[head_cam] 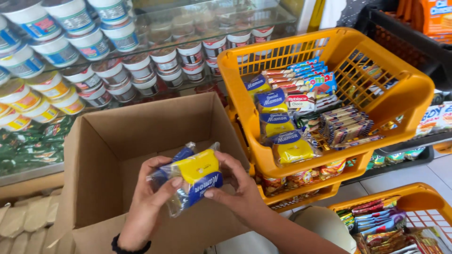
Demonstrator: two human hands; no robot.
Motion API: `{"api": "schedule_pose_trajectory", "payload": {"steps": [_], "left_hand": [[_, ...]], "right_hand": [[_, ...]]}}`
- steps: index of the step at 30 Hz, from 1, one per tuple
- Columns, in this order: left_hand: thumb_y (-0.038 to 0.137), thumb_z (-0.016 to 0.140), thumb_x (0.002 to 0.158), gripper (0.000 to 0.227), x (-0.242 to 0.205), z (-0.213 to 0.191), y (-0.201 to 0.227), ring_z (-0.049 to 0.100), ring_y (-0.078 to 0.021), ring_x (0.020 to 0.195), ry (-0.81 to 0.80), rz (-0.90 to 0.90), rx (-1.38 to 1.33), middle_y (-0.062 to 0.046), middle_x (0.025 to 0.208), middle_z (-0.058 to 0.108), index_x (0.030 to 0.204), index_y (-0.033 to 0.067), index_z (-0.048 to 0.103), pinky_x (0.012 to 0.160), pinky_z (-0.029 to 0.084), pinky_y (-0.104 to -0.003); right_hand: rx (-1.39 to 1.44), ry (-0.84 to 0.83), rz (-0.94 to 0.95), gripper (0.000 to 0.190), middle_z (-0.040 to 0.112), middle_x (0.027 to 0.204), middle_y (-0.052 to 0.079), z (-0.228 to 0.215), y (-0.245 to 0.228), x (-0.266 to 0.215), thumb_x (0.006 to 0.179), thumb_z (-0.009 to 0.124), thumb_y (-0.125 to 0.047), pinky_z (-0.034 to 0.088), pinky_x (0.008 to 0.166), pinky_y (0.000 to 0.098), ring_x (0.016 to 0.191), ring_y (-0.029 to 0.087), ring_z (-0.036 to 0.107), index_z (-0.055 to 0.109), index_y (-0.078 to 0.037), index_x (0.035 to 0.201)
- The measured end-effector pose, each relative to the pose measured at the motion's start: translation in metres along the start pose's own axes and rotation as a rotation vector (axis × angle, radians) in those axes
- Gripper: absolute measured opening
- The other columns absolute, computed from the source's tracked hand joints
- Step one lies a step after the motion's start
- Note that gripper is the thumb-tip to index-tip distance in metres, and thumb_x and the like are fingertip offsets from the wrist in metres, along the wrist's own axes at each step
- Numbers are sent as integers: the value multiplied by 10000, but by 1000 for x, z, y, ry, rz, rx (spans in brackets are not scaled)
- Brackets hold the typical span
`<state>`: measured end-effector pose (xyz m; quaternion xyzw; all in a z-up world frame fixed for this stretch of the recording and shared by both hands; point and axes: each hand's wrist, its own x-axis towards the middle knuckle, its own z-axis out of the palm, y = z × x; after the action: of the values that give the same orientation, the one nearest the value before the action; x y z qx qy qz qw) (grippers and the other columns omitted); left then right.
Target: Sorting various packaged snack items from a cardboard box into yellow plastic baskets for shelf organization.
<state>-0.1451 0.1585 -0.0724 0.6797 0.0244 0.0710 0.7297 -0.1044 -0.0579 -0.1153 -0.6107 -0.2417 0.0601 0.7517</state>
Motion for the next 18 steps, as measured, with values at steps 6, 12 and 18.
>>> {"api": "schedule_pose_trajectory", "payload": {"steps": [6, 12, 18], "left_hand": [[47, 696, 862, 455, -5, 35, 5, 586, -224, 1191, 196, 228, -447, -120, 1300, 580, 1286, 61, 531, 1018, 499, -391], [53, 749, 967, 426, 6, 94, 20, 564, -248, 1333, 316, 800, -19, -161, 1446, 541, 1294, 101, 480, 1166, 492, -391], [80, 826, 814, 598, 41, 142, 54, 450, -275, 1402, 246, 954, 400, -170, 1437, 403, 1275, 90, 445, 1196, 398, -441]], "right_hand": [[396, 94, -201, 820, 457, 1446, 21, -2, -1, -11, 809, 809, -100, 504, 977, 387, 1261, 173, 528, 313, -160, 1459], [541, 91, 78, 625, 617, 1297, 110, -2, -30, -15, 1013, 693, -326, 496, 1037, 385, 1168, 199, 599, 451, 21, 1473], [612, 272, 51, 644, 640, 1321, 85, -43, -91, 29, 923, 722, -292, 464, 1095, 352, 1254, 183, 603, 454, -22, 1442]]}}
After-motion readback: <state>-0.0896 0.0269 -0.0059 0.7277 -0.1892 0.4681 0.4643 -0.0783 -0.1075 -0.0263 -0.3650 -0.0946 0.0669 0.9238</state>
